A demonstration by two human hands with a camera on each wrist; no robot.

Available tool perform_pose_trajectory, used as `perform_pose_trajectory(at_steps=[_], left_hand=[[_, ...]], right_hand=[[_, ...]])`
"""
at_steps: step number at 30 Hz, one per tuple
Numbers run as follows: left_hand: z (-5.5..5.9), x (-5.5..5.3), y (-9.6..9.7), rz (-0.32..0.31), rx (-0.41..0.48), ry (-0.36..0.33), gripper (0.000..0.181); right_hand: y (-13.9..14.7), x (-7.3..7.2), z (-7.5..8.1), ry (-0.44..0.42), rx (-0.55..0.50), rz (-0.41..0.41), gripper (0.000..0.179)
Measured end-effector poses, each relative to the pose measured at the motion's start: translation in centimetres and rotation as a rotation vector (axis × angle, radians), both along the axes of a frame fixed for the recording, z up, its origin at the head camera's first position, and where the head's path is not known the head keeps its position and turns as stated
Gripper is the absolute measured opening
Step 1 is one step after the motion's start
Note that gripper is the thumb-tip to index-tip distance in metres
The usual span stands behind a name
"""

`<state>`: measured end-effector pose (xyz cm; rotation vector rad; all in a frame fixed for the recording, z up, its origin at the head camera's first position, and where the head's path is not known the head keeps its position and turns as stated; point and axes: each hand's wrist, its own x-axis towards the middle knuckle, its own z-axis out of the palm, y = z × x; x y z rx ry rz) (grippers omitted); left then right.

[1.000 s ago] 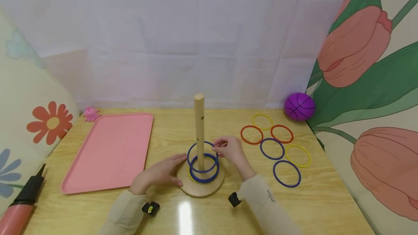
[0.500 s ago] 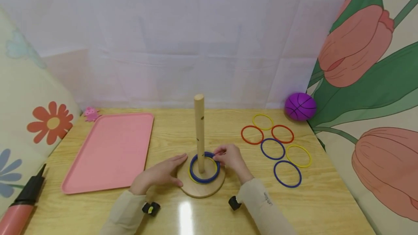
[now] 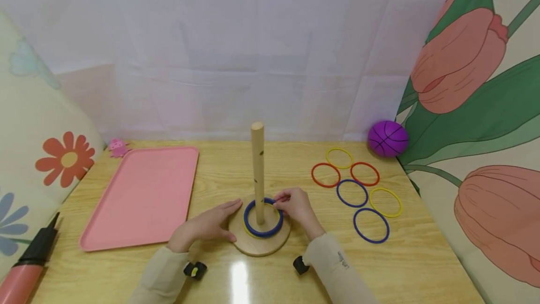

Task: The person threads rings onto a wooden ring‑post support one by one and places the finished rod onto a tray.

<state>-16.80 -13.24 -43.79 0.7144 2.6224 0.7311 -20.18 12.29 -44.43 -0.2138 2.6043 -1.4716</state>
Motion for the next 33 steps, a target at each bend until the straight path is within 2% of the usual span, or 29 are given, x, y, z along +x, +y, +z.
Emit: perform_pose_trajectory(at_steps=[3,7,13,17,26,33], left_hand=[[0.0,-0.1,0.1,0.001,-0.002,-0.004,0.093],[-0.1,-0.1,0.1,0.000,-0.004,-0.012,0.093],[0.0,-0.2,0.1,-0.006,-0.002,-0.019,0.092],[0.2,-0.1,0.1,-0.009,0.003,-0.020,0.093],[0.6,0.1,0.2,0.007,0.012,-0.036,0.092],[0.3,0.0,0.1,-0.001,0.009,-0.023,0.093]], right_hand=[[-0.1,-0.1,-0.2,-0.040,0.002,-0.052,0.006],[0.1,-0.1,-0.3,-0.051,-0.005,-0.086,0.009],[1.3,-0.1,-0.3,-0.014,-0.078,-0.098,0.014],[2.5,-0.3,-0.3,0.019,-0.139,-0.066,0.019],[6.5,-0.7,-0.3,0.128,-0.161,-0.012,0.026],[9.5,-0.6,0.0,0.139,-0.173,-0.090,0.030]])
